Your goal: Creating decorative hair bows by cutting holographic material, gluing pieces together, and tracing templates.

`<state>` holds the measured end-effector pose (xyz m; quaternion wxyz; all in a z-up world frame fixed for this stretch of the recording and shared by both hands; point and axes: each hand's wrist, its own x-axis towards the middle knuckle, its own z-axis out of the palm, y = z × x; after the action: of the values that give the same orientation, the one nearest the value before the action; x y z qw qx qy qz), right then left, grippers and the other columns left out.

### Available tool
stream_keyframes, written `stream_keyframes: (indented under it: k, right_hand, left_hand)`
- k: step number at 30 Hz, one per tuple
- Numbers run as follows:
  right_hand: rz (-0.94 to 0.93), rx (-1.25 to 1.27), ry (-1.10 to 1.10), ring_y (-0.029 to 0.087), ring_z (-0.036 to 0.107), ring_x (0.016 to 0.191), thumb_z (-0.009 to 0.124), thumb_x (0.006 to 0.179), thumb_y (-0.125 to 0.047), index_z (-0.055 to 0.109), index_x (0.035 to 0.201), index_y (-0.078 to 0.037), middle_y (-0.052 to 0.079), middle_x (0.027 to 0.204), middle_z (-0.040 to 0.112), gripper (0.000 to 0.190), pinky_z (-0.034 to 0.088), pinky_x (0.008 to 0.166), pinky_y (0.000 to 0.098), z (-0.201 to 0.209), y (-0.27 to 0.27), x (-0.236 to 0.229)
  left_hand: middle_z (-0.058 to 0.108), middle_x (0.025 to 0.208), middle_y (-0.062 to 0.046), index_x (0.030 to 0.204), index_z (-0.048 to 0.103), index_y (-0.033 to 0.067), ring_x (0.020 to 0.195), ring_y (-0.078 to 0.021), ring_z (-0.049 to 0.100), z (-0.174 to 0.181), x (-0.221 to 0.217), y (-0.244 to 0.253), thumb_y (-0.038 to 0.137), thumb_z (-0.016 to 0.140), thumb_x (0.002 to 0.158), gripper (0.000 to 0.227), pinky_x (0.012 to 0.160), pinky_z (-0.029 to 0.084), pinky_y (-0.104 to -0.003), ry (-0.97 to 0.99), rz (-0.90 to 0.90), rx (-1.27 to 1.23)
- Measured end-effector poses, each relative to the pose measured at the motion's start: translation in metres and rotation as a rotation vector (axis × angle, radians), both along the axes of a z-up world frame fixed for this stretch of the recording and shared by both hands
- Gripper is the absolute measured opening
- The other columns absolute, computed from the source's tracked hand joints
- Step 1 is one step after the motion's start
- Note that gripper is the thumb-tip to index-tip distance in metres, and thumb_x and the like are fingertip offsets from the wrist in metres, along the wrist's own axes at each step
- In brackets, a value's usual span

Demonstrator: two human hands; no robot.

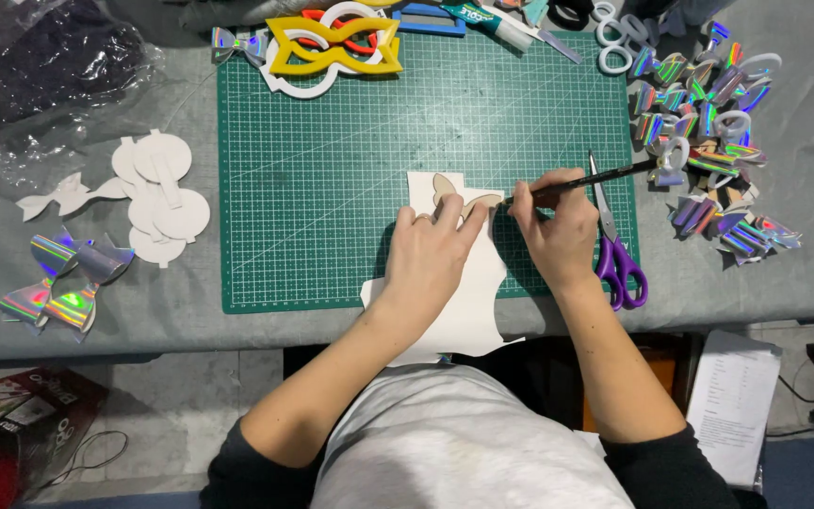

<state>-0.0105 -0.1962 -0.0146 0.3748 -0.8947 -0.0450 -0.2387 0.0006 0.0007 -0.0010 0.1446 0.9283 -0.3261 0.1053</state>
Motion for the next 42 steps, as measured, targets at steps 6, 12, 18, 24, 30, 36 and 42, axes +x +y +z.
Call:
stream_keyframes:
  k: [6, 12, 18, 24, 30, 36, 42]
  right_hand:
    - [0.041, -0.036, -0.013, 0.021, 0.077, 0.076, 0.073, 0.103, -0.003, 0.050, 0.104, 0.002, 0.011, 0.084, 0.071, 0.024, 0.059, 0.066, 0.0295, 0.000, 0.005, -0.003]
    - [0.053, -0.040, -0.004, 0.021, 0.076, 0.075, 0.074, 0.103, -0.005, 0.051, 0.103, 0.002, 0.011, 0.083, 0.070, 0.023, 0.059, 0.065, 0.0299, -0.002, 0.003, -0.005]
    - [0.054, -0.108, -0.009, 0.022, 0.074, 0.072, 0.077, 0.099, -0.006, 0.054, 0.098, -0.001, 0.011, 0.081, 0.067, 0.023, 0.058, 0.064, 0.0316, -0.006, 0.004, -0.008]
    - [0.111, -0.107, -0.030, 0.022, 0.073, 0.073, 0.076, 0.099, -0.006, 0.052, 0.099, 0.000, 0.011, 0.084, 0.065, 0.024, 0.058, 0.064, 0.0319, -0.004, 0.005, -0.008]
    - [0.117, -0.123, -0.017, 0.022, 0.072, 0.070, 0.077, 0.098, -0.007, 0.054, 0.098, 0.000, 0.010, 0.081, 0.065, 0.024, 0.057, 0.062, 0.0324, -0.005, 0.007, -0.010]
    - [0.152, -0.131, -0.035, 0.023, 0.071, 0.069, 0.079, 0.096, -0.008, 0.054, 0.098, 0.000, 0.011, 0.082, 0.066, 0.026, 0.057, 0.061, 0.0323, -0.008, 0.007, -0.010]
    - [0.184, -0.107, -0.041, 0.023, 0.074, 0.073, 0.078, 0.097, -0.008, 0.053, 0.101, 0.000, 0.011, 0.086, 0.067, 0.027, 0.059, 0.065, 0.0316, -0.008, 0.006, -0.008]
  left_hand:
    - [0.058, 0.107, -0.007, 0.135, 0.058, 0.0150, 0.065, -0.0204, 0.064, -0.001, 0.000, 0.002, 0.009, 0.067, 0.082, 0.054, 0.072, 0.042, -0.037, -0.002, -0.008, -0.004]
    - [0.058, 0.105, -0.007, 0.135, 0.060, 0.0154, 0.067, -0.0206, 0.063, -0.001, 0.002, 0.003, 0.008, 0.067, 0.083, 0.054, 0.075, 0.041, -0.038, -0.010, -0.025, -0.018]
    - [0.058, 0.105, -0.007, 0.135, 0.061, 0.0165, 0.070, -0.0214, 0.062, -0.003, 0.002, 0.004, 0.008, 0.067, 0.082, 0.054, 0.074, 0.041, -0.039, 0.001, -0.030, -0.032]
    - [0.058, 0.106, -0.007, 0.136, 0.062, 0.0179, 0.072, -0.0219, 0.062, -0.003, 0.003, 0.005, 0.008, 0.067, 0.082, 0.055, 0.075, 0.041, -0.039, -0.012, -0.036, -0.046]
    - [0.058, 0.104, -0.007, 0.134, 0.062, 0.0182, 0.072, -0.0221, 0.062, -0.003, 0.004, 0.007, 0.008, 0.067, 0.083, 0.053, 0.075, 0.041, -0.039, -0.010, -0.042, -0.059]
    - [0.058, 0.104, -0.006, 0.132, 0.063, 0.0196, 0.072, -0.0213, 0.063, -0.001, 0.010, 0.010, 0.009, 0.064, 0.085, 0.048, 0.075, 0.042, -0.039, -0.004, -0.076, -0.031]
    - [0.058, 0.104, -0.006, 0.128, 0.068, 0.0252, 0.079, -0.0224, 0.063, 0.006, 0.051, 0.022, 0.016, 0.061, 0.093, 0.037, 0.076, 0.045, -0.039, -0.077, -0.290, -0.020]
